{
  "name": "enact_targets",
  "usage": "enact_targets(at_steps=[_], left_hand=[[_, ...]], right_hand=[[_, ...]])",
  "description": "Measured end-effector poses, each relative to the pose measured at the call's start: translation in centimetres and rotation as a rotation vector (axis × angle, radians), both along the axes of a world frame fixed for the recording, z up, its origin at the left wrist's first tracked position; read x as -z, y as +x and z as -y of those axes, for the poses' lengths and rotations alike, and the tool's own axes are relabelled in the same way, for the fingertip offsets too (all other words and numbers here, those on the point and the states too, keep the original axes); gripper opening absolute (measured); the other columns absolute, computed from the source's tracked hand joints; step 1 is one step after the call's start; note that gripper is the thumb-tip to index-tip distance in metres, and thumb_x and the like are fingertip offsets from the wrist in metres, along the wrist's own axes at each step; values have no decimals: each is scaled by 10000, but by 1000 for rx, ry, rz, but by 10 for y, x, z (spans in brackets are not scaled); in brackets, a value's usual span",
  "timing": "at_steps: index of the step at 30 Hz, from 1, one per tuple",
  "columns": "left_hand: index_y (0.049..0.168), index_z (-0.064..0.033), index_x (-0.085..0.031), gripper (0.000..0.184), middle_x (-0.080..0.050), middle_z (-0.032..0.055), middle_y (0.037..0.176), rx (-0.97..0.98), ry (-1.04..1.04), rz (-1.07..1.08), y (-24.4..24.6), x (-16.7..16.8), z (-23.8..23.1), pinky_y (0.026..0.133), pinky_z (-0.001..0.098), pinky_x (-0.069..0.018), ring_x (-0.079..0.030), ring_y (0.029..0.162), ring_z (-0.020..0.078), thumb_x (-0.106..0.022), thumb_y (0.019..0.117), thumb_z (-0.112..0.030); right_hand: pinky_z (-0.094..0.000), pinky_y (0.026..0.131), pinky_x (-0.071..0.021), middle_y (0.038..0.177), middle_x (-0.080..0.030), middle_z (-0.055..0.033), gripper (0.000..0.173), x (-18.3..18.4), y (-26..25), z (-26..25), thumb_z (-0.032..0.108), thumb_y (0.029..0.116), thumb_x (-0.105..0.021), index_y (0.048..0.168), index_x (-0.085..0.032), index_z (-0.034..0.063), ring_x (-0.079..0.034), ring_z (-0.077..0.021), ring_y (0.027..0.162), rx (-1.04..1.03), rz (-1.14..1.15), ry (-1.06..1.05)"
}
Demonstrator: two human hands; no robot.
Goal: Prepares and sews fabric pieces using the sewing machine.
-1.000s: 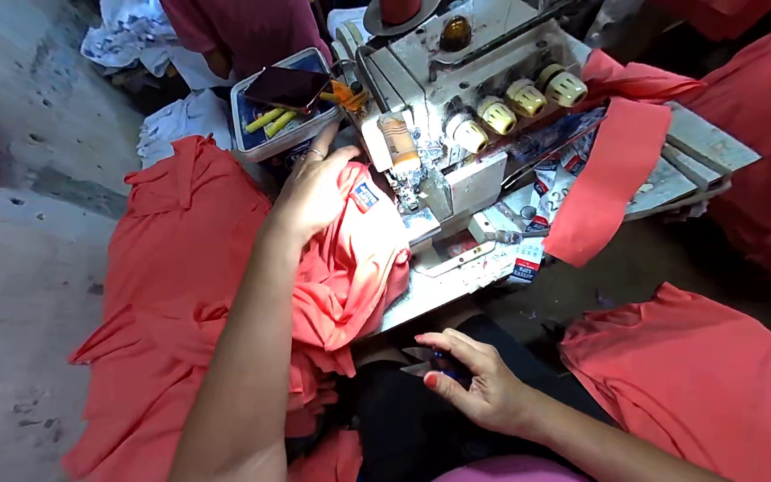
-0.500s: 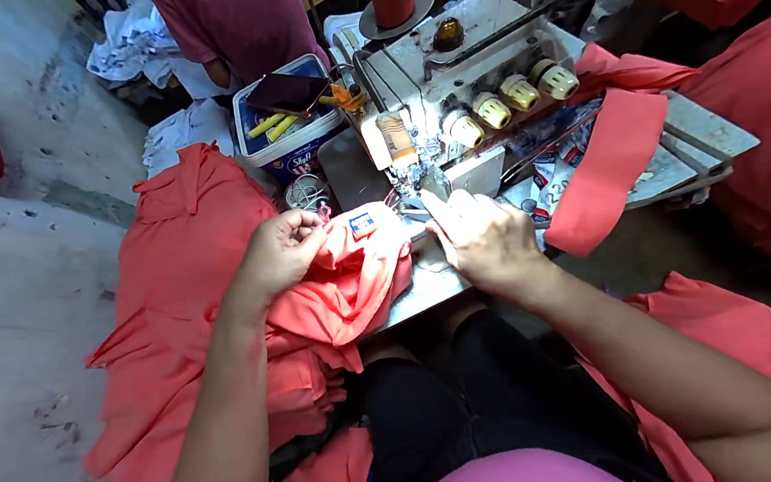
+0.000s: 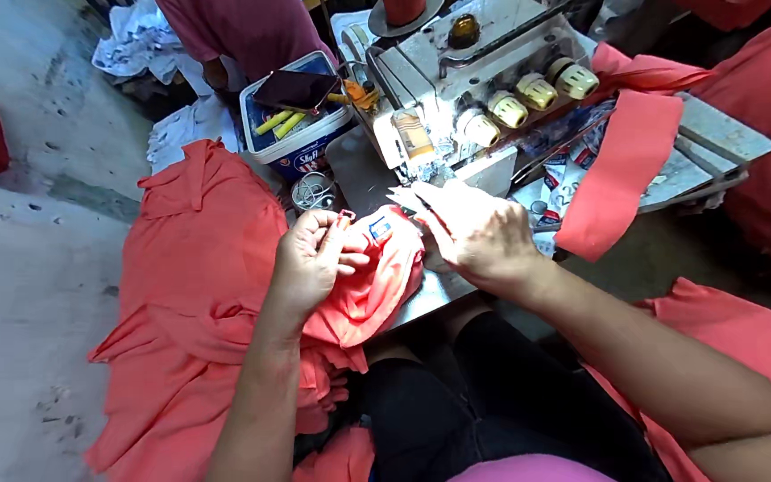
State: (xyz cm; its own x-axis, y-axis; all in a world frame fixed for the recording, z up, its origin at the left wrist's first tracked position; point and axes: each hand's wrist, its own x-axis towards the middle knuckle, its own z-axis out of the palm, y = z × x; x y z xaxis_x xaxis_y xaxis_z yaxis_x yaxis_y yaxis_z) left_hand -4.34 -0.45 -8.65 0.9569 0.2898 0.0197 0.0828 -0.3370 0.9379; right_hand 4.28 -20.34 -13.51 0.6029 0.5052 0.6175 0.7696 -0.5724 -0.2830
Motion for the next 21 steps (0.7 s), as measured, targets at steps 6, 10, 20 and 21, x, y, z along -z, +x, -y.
enact_targets(at_steps=[6,10,20,21], left_hand=[[1143,-66,-512,82,-693,-11,876,58,-75,-2,3,3,12,667,264,-638,-740,754,86,-460,1089,-100],[1133,-62,-516,67,-642,-29,863,74,20,25,2,6,14,661,244,-627,-702,733,32,-496,1072,-81],[1170,-34,-536,124,-674,23,909,121,226,54,1,8,18,651,242,-616,-709,736,54,-481,1074,-90],[1178,-39,-549,140,-690,24,950,84,331,68,-2,7,18,637,246,-611,-711,735,59,-481,1073,-103]], right_hand=[[-395,471,-472,870,-715,-124,295,-5,-27,-4,149,947,-585,1169,-757,58,-680,-270,660,-93,2,52],[-395,478,-477,895,-713,-130,304,-2,-25,-6,143,947,-580,1181,-754,58,-680,-278,674,-114,-3,53],[-403,534,-524,902,-728,-113,273,11,-24,-1,132,953,-588,1145,-770,64,-709,-254,736,-104,-106,163],[-395,545,-527,894,-715,-101,282,15,-25,1,141,960,-594,1175,-759,64,-696,-233,726,-79,-153,216]])
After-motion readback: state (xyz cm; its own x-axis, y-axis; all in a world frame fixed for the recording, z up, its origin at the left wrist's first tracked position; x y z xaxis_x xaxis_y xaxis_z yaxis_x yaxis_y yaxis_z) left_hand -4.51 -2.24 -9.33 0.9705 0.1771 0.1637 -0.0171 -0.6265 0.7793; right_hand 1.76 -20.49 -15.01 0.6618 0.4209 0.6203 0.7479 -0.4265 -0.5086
